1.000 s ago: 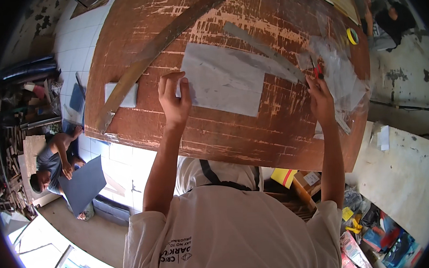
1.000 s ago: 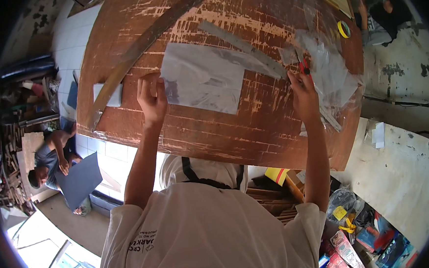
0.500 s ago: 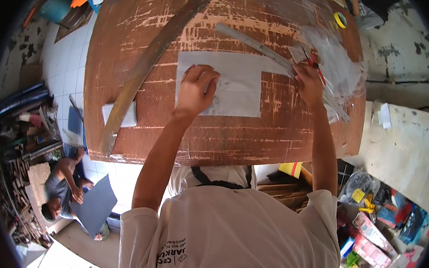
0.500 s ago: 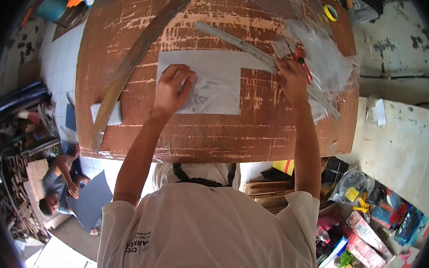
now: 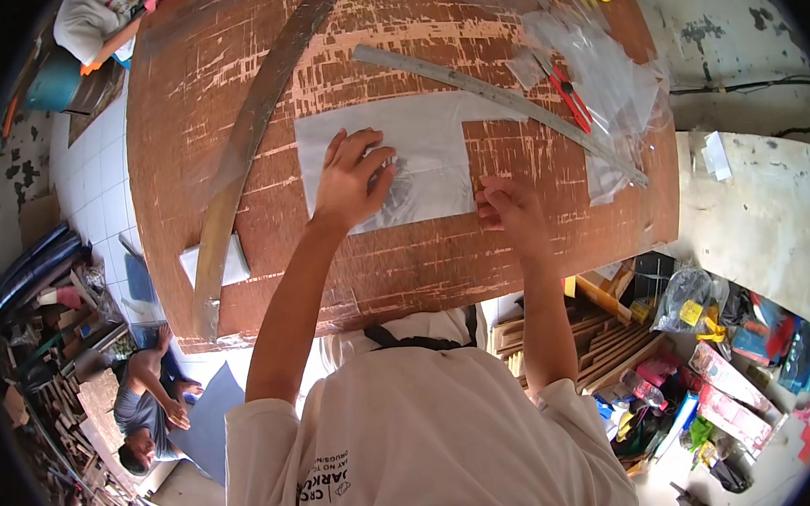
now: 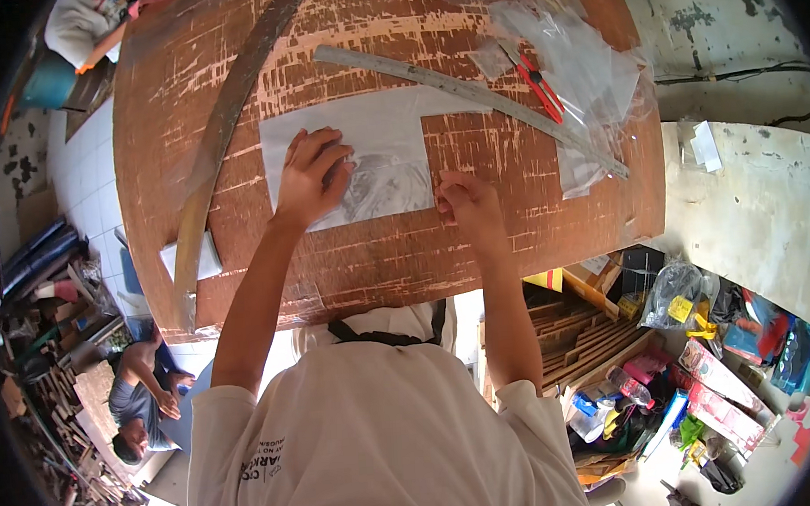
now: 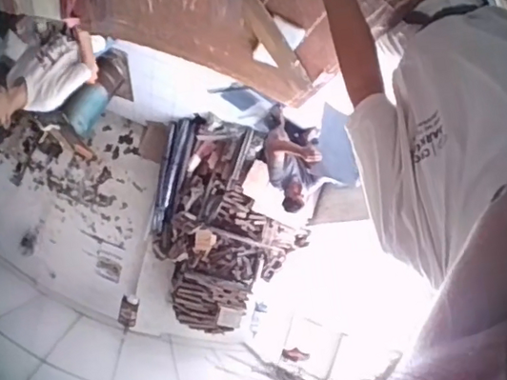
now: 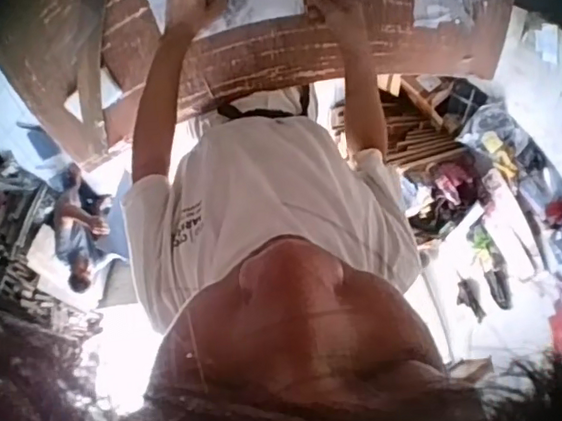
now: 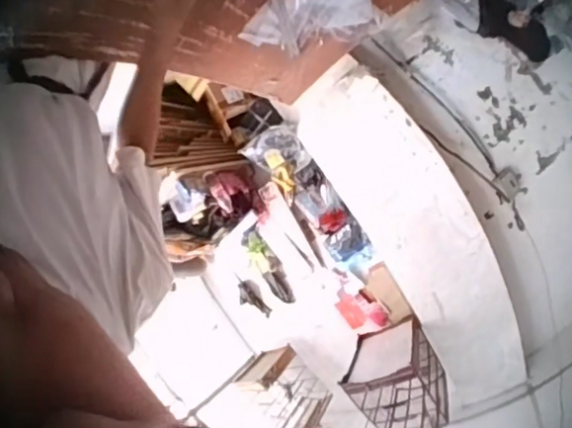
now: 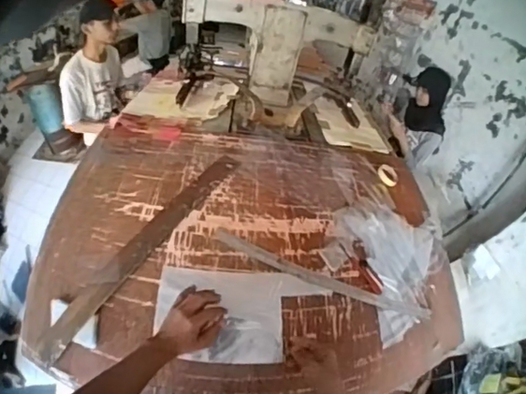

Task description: The person cuts a plastic sheet on a wooden table using a utility knife and a ruler, then folds and handles the cut plastic piece by hand.

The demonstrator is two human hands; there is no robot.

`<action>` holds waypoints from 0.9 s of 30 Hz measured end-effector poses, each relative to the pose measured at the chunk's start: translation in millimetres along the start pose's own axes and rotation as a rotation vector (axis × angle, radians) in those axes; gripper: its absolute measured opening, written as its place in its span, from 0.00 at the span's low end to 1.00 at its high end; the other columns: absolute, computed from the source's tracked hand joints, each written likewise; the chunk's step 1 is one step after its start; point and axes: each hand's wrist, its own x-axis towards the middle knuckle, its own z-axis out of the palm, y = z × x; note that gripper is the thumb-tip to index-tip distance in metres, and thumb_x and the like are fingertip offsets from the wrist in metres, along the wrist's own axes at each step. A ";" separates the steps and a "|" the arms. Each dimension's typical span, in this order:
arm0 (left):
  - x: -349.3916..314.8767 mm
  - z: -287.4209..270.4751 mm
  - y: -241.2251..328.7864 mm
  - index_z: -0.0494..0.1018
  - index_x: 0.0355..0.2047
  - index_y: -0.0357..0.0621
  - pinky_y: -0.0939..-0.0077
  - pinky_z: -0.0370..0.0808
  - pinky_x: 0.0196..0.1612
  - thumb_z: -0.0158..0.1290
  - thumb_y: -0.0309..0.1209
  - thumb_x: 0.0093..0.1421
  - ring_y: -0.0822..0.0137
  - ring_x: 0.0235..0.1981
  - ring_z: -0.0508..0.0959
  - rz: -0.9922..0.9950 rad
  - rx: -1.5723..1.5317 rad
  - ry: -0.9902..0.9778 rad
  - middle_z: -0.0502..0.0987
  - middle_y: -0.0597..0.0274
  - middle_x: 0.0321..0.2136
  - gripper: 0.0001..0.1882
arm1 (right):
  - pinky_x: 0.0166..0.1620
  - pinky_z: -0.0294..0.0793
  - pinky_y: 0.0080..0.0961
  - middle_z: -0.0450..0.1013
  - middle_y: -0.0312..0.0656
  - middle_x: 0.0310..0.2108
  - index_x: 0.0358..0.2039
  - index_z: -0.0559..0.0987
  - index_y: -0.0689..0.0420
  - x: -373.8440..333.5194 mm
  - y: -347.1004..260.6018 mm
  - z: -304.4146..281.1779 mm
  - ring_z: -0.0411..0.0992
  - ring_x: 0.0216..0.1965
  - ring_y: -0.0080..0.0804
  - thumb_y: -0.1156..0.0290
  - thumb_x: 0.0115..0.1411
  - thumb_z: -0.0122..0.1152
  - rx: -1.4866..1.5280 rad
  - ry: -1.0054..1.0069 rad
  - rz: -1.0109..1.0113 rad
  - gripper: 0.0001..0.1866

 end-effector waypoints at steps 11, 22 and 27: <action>1.6 -9.9 7.5 0.81 0.47 0.52 0.42 0.61 0.71 0.69 0.37 0.52 0.52 0.61 0.74 -0.038 0.040 -0.118 0.74 0.58 0.53 0.21 | 0.25 0.70 0.22 0.78 0.38 0.27 0.42 0.84 0.67 11.4 -3.3 11.0 0.72 0.23 0.21 0.69 0.62 0.63 -0.163 0.014 -0.054 0.14; 2.6 -8.4 7.1 0.81 0.46 0.53 0.43 0.61 0.71 0.69 0.39 0.52 0.53 0.61 0.73 -0.041 0.038 -0.108 0.74 0.59 0.53 0.20 | 0.35 0.77 0.30 0.82 0.43 0.29 0.43 0.84 0.68 21.9 11.4 28.1 0.79 0.31 0.31 0.53 0.54 0.77 -0.373 0.134 -0.094 0.29; 1.6 -9.3 7.2 0.81 0.46 0.53 0.43 0.61 0.71 0.69 0.39 0.52 0.53 0.61 0.73 -0.044 0.030 -0.113 0.74 0.59 0.54 0.20 | 0.40 0.79 0.38 0.83 0.48 0.33 0.43 0.84 0.63 -2.1 -2.2 49.6 0.82 0.35 0.44 0.53 0.53 0.77 -0.662 0.365 -0.171 0.27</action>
